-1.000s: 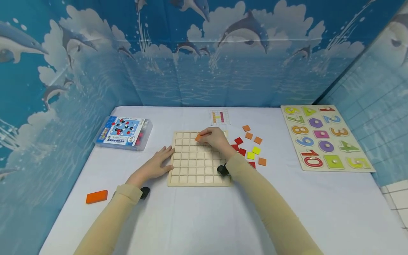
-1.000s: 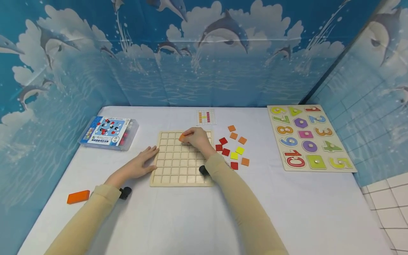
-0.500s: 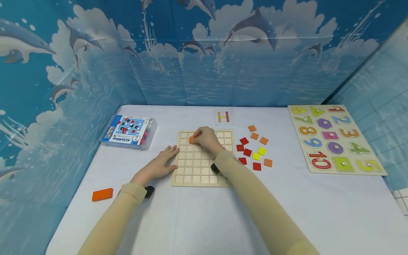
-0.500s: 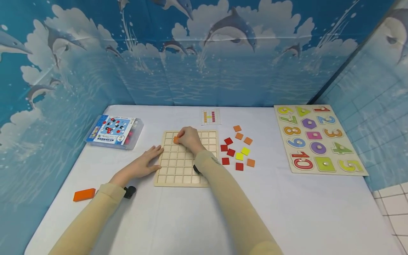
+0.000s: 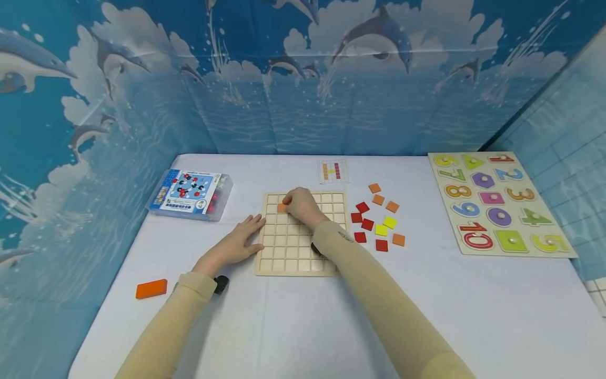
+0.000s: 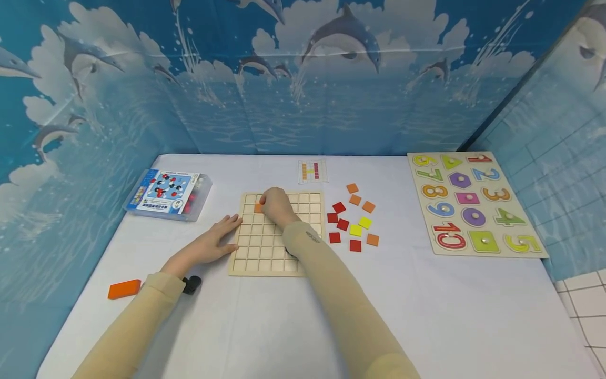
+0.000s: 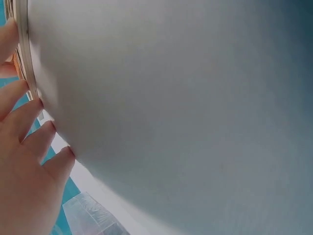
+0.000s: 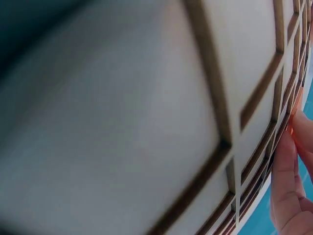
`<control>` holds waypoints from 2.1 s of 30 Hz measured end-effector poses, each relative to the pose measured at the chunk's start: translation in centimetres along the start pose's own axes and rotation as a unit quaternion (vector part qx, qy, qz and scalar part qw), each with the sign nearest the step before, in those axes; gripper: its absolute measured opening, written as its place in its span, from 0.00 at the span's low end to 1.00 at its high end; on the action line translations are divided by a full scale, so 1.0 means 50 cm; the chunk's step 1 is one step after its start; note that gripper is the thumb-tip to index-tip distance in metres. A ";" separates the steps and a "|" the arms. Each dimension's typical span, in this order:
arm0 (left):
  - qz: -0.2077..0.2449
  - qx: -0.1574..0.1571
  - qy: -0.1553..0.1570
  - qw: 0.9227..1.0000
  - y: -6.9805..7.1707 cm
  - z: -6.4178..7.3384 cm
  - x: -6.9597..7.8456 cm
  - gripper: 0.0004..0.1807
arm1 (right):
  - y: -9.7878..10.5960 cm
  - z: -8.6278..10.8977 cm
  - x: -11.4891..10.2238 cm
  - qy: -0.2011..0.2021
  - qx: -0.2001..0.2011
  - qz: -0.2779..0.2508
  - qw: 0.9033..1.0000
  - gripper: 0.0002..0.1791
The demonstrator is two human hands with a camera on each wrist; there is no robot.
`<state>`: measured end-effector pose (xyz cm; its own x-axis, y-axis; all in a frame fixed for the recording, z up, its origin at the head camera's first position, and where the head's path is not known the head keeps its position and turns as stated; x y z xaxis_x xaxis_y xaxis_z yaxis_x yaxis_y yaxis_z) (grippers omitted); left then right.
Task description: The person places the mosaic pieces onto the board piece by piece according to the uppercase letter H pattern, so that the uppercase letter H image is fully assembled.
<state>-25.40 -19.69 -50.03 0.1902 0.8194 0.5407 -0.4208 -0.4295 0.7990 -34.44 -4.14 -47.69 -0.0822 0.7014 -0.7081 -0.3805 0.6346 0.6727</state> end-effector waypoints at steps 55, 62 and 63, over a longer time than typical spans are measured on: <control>0.013 0.012 -0.013 1.000 -0.004 0.004 -0.002 0.40 | 0.327 0.190 0.404 -0.159 0.084 -0.107 0.978 0.27; 0.011 0.010 -0.015 1.000 -0.005 0.003 0.000 0.40 | 0.319 0.184 0.401 -0.184 0.075 -0.092 0.976 0.26; 0.011 0.010 -0.015 1.000 -0.005 0.002 0.000 0.40 | 0.318 0.183 0.400 -0.189 0.075 -0.088 0.975 0.27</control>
<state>-25.20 -19.63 -50.20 0.2073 0.7977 0.5662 -0.4073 -0.4559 0.7914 -33.70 22.96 -49.19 0.3283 0.6282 -0.7054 -0.2170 0.7769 0.5910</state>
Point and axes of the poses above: each hand's wrist, its own z-axis away from the middle knuckle, its own y-axis out of the back of the hand, x = y × z, the point moved 7 cm from there along -z, towards the middle knuckle, and after that the axes turned 1 degree about z, right-handed, at the moved point
